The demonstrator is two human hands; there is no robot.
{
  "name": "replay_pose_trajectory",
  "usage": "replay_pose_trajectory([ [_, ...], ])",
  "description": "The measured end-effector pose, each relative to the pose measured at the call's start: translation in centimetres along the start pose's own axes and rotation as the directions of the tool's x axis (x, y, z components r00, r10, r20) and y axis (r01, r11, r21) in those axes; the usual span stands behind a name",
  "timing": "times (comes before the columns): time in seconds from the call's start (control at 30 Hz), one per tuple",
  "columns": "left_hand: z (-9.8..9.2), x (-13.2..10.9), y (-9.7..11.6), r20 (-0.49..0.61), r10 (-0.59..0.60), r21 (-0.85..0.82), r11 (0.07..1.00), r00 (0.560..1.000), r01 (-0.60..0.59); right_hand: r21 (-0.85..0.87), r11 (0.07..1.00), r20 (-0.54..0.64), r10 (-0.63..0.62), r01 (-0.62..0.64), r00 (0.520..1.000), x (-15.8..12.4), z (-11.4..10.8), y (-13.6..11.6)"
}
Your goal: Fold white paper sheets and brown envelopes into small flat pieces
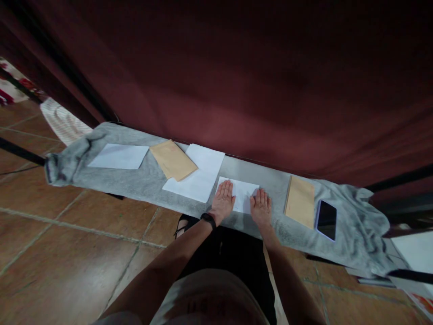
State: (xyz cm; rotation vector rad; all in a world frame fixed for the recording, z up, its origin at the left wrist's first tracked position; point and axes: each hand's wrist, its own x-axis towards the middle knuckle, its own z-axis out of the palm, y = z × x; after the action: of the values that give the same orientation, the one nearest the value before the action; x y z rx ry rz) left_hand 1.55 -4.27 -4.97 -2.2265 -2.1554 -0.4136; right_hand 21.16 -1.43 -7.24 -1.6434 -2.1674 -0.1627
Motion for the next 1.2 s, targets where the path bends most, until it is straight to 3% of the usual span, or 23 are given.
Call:
replay_pose_trajectory([
  [0.07, 0.1, -0.9, 1.2, -0.014, 0.084, -0.014, 0.996, 0.996, -0.084, 0.048, 0.999, 0.029, 0.005, -0.007, 1.000, -0.1, -0.2, -1.2],
  [0.17, 0.4, -2.7, 2.6, -0.007, 0.197, -0.040, 0.980, 0.980, -0.197, 0.160, 0.984, 0.149, -0.106, 0.082, 0.983, -0.6, -0.5, -3.6],
  [0.3, 0.4, -4.2, 2.6, 0.032, 0.217, -0.051, 0.975, 0.976, -0.215, 0.168, 0.977, 0.236, -0.168, 0.130, 0.957, -1.8, -0.7, -5.2],
  [0.6, -1.0, -5.5, 0.0, 0.055, 0.252, -0.073, 0.966, 0.966, -0.247, 0.055, 0.991, 0.133, -0.126, 0.120, 0.983, -3.2, -1.4, -2.2],
  [0.97, -2.7, -6.6, -1.9, 0.111, 0.252, -0.061, 0.967, 0.961, -0.246, 0.018, 0.983, 0.087, -0.186, 0.185, 0.979, -4.8, -2.2, 1.0],
  [1.1, -2.8, -5.9, -1.6, 0.131, 0.212, -0.062, 0.977, 0.969, -0.205, 0.036, 0.992, 0.108, -0.125, 0.122, 0.986, -4.0, -2.6, 0.7],
  [1.2, -2.5, -4.0, -0.8, 0.111, 0.178, -0.085, 0.982, 0.978, -0.169, 0.087, 0.996, 0.132, -0.046, 0.035, 0.990, -2.1, -2.4, -1.2],
])
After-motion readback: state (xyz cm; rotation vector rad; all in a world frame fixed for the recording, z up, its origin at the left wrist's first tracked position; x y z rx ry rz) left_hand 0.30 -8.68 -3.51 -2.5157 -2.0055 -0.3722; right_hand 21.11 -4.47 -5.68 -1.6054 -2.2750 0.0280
